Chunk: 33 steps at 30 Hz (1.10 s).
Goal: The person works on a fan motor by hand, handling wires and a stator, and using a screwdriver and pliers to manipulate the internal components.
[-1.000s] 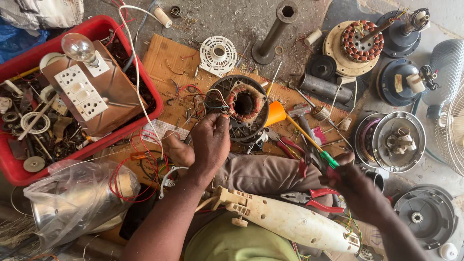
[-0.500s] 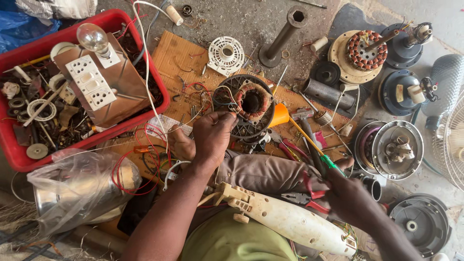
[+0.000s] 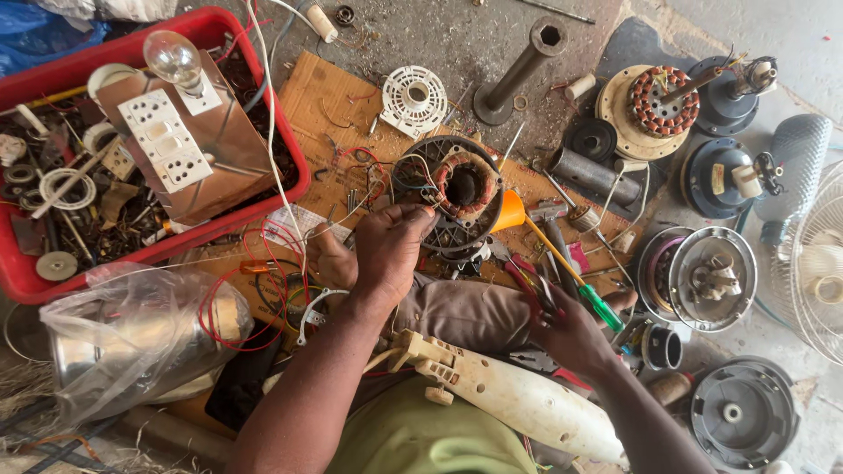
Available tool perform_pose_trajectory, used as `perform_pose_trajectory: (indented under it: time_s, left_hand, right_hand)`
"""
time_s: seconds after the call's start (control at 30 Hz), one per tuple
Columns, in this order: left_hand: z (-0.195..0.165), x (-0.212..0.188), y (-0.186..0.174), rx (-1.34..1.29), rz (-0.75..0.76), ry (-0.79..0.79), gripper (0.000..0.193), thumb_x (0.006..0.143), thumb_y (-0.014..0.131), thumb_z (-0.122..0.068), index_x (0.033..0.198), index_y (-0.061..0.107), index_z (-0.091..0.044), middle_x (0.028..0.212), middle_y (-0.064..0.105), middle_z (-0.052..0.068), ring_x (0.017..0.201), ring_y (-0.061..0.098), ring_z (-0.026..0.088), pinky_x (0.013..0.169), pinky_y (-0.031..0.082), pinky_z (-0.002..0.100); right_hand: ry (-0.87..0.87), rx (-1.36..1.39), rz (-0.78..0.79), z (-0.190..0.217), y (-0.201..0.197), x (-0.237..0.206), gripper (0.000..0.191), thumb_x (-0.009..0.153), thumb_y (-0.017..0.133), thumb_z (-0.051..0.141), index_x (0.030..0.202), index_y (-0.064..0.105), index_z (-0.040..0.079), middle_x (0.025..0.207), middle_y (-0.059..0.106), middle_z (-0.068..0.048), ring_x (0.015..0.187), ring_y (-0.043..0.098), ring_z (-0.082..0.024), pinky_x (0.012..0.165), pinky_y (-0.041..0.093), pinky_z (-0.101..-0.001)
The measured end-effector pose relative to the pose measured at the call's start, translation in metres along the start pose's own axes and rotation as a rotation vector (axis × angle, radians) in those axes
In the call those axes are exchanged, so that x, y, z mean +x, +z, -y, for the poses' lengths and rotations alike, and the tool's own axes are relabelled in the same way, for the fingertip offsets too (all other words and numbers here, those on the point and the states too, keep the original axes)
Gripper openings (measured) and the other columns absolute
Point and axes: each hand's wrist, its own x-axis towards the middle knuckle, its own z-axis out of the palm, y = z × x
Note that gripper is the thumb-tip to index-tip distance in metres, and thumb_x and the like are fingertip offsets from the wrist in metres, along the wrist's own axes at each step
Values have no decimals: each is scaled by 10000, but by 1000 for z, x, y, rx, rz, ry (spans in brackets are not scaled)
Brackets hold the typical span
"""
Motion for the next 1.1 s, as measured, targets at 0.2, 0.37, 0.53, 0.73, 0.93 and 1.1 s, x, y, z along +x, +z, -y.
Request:
perform_pose_trajectory:
  time_s: [0.2, 0.37, 0.53, 0.73, 0.93, 1.1]
  left_hand:
    - [-8, -1, 4, 67, -38, -29, 97, 873, 725, -27, 942, 765, 28, 882, 750, 70, 804, 707, 117, 787, 597, 247]
    - [-8, -1, 4, 145, -41, -5, 114, 869, 740, -56, 940, 782, 23, 837, 750, 44, 757, 684, 92, 727, 564, 233]
    - [-9, -4, 3, 303, -81, 3, 136, 876, 756, -102, 933, 800, 14, 761, 719, 0, 688, 614, 54, 639, 508, 225]
    - [-8, -6, 4, 332, -85, 37, 148, 872, 763, -113, 944, 810, 8, 753, 721, -8, 672, 601, 40, 628, 506, 219]
    - [-1, -2, 5, 193, -78, 37, 143, 869, 773, -90, 949, 805, 25, 772, 712, -1, 676, 591, 47, 628, 493, 219]
    - [-2, -1, 6, 210, -94, -1, 132, 870, 762, -89, 928, 792, 25, 776, 726, 13, 680, 620, 51, 633, 519, 223]
  right_hand:
    - [34, 94, 245, 88, 50, 38, 394, 795, 781, 61, 1150, 611, 45, 952, 715, -102, 792, 636, -166, 748, 548, -346]
    - [34, 9, 254, 118, 67, 47, 323, 784, 765, 106, 1080, 666, 22, 831, 620, -96, 698, 556, -190, 650, 471, -387]
    - [-90, 119, 251, 123, 72, 54, 332, 720, 764, 116, 1031, 696, 21, 849, 729, -61, 784, 674, -159, 747, 548, -314]
    - [-34, 151, 257, 120, 69, 64, 218, 758, 741, 119, 943, 735, 2, 828, 721, -71, 748, 651, -147, 696, 525, -307]
    - [-36, 179, 266, 120, 71, 66, 244, 753, 740, 96, 984, 744, 17, 863, 743, -62, 776, 679, -145, 726, 552, -320]
    - [-48, 51, 227, 124, 69, 66, 294, 764, 768, 131, 1029, 731, 10, 870, 757, -82, 794, 700, -165, 761, 575, -352]
